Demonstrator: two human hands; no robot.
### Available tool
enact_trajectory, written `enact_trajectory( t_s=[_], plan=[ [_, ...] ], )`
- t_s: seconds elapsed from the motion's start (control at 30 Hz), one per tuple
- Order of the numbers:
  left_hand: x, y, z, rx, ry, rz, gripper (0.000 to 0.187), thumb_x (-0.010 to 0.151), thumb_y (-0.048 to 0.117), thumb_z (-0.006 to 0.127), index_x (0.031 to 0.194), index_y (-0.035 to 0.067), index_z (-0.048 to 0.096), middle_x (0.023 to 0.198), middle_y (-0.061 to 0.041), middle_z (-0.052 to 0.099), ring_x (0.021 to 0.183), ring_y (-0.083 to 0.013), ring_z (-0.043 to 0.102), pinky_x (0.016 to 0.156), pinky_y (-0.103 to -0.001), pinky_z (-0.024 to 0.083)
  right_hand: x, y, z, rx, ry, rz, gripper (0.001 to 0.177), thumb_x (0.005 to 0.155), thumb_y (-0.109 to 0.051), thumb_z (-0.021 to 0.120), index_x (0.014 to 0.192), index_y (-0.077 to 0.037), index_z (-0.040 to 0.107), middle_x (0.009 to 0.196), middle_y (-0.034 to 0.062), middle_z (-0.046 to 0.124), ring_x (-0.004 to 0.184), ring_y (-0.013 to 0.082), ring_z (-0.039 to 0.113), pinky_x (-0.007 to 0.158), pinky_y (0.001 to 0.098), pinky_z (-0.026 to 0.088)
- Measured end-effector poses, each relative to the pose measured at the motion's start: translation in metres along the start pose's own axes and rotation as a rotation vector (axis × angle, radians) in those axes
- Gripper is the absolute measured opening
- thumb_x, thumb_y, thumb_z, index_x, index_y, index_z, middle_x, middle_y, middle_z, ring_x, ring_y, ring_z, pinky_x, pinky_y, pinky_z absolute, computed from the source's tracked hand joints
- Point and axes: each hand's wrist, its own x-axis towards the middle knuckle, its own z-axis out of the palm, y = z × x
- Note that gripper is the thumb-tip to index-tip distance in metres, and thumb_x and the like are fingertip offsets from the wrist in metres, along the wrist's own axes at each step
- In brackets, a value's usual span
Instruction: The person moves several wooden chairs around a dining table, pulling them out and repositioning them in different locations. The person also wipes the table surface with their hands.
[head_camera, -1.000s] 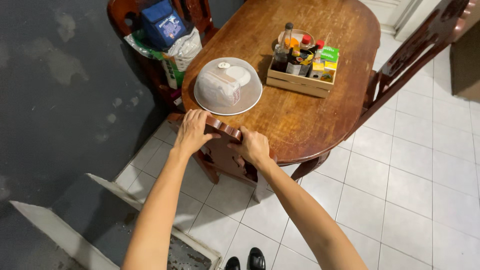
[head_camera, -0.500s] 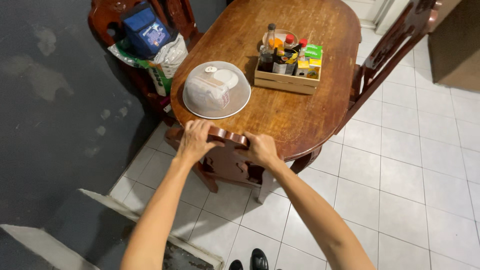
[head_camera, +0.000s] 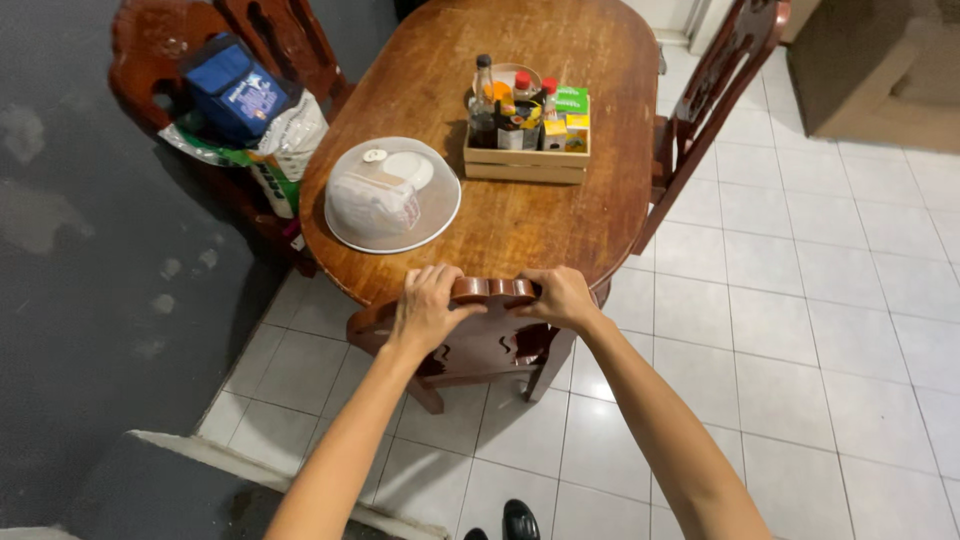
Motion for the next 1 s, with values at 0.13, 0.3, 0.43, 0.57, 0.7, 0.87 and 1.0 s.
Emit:
enact_trajectory(
  t_s=[0.13,0.3,0.43,0.57,0.7,0.87,1.0],
  plan=[
    [-0.007,-0.015,-0.012,-0.146,-0.078,-0.091,0.055,0.074,0.053,0.086,0.104,0.011,0.067,0.098,-0.005,0.072,0.092,-0.0233,0.071,0.089,-0.043,0.052,-0.003,0.003,0.004,0.038,0.037,0.019,0.059,0.056,-0.041,0.092,0.107,-0.016,0.076,0.079,0.0087,0.076,0.073,0.0290,0.074,0.068,0.0411,0.058],
    [-0.038,-0.045,-0.031,-0.137,0.023,-0.198,0.060,0.061,0.056,0.089,0.095,0.009,0.073,0.088,-0.009,0.075,0.080,-0.0302,0.073,0.069,-0.043,0.058,-0.008,0.008,0.004,-0.065,0.083,-0.045,0.065,0.055,-0.045,0.091,0.109,-0.013,0.074,0.074,0.0098,0.074,0.070,0.0310,0.073,0.064,0.0442,0.056],
    [-0.043,-0.049,-0.025,-0.070,0.036,-0.270,0.061,0.057,0.059,0.091,0.081,0.007,0.070,0.074,-0.007,0.072,0.068,-0.0299,0.071,0.062,-0.043,0.056,-0.006,0.011,0.000,-0.117,0.001,0.014,0.053,0.062,-0.057,0.091,0.085,-0.013,0.073,0.069,0.0084,0.072,0.066,0.0311,0.070,0.064,0.0450,0.054],
    [-0.051,-0.045,-0.021,-0.057,0.093,-0.244,0.063,0.058,0.063,0.091,0.074,0.006,0.066,0.069,-0.006,0.069,0.062,-0.0270,0.069,0.059,-0.040,0.055,-0.012,0.012,0.003,-0.136,-0.027,0.004,0.056,0.064,-0.063,0.089,0.076,-0.011,0.069,0.065,0.0073,0.070,0.061,0.0288,0.069,0.063,0.0438,0.053],
    [-0.063,-0.037,-0.019,-0.058,0.142,-0.212,0.060,0.061,0.065,0.088,0.072,0.010,0.067,0.069,-0.003,0.070,0.059,-0.0226,0.068,0.056,-0.037,0.054,-0.023,0.018,0.006,-0.075,0.107,-0.153,0.060,0.056,-0.061,0.089,0.085,-0.011,0.072,0.063,0.0078,0.069,0.055,0.0290,0.067,0.053,0.0436,0.053],
    [-0.083,-0.021,-0.022,-0.012,0.174,-0.197,0.062,0.061,0.064,0.089,0.071,0.008,0.066,0.068,-0.004,0.069,0.059,-0.0237,0.066,0.055,-0.037,0.054,-0.040,0.014,0.009,-0.101,-0.016,-0.071,0.056,0.061,-0.065,0.088,0.074,-0.014,0.068,0.062,0.0057,0.069,0.055,0.0263,0.068,0.057,0.0412,0.053],
    [-0.095,0.000,-0.029,-0.040,0.242,-0.141,0.054,0.063,0.061,0.088,0.074,0.011,0.069,0.072,-0.002,0.070,0.063,-0.0229,0.068,0.056,-0.036,0.054,-0.064,0.003,0.001,-0.061,0.042,-0.097,0.051,0.061,-0.058,0.090,0.071,-0.014,0.067,0.066,0.0051,0.071,0.058,0.0266,0.069,0.058,0.0409,0.053]
  ],
)
